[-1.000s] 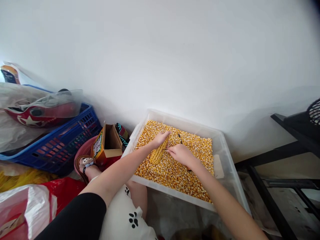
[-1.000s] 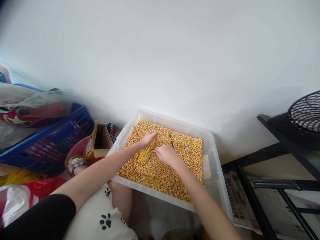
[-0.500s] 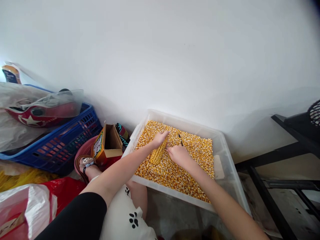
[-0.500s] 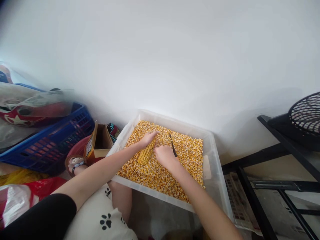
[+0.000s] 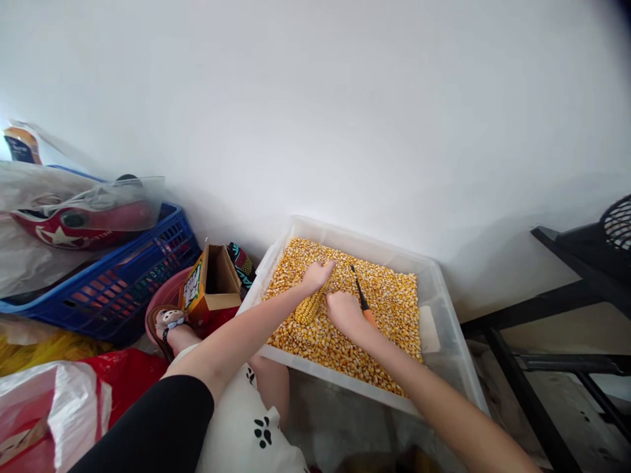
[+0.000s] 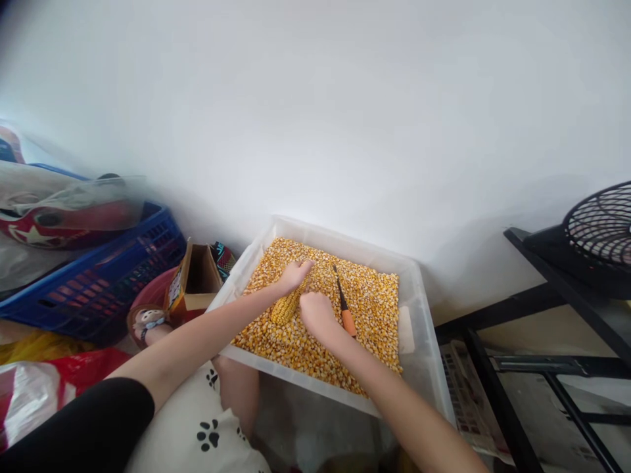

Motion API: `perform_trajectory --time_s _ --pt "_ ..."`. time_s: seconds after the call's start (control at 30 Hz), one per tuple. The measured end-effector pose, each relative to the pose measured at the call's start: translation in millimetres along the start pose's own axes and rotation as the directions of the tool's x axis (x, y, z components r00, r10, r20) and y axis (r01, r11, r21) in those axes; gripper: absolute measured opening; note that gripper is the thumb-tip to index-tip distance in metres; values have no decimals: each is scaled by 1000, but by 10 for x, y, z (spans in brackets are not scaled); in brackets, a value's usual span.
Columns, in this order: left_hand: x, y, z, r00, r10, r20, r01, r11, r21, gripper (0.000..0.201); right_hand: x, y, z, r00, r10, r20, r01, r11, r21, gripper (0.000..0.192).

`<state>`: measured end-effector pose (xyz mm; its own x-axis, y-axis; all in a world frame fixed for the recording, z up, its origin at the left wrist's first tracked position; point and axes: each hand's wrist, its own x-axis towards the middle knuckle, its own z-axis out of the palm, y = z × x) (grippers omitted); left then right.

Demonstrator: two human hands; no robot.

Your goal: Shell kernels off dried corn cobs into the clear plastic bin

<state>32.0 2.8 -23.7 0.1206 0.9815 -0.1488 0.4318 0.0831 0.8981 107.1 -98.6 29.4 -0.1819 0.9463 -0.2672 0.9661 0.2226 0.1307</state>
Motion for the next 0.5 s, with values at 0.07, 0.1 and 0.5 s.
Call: perform_trajectory --time_s 0.07,0.1,0.5 --pt "10 -6 -13 1000 -11 1 11 1000 4 42 27 55 -17 999 -41 -23 41 999 -21 29" --pt "14 -8 -22 1000 -15 1 15 1000 5 43 33 79 -31 997 -76 -21 75 997 -34 29" --pt "-108 89 -7 947 154 283 -123 984 -127 46 -102 414 -176 970 -241 -11 241 968 74 36"
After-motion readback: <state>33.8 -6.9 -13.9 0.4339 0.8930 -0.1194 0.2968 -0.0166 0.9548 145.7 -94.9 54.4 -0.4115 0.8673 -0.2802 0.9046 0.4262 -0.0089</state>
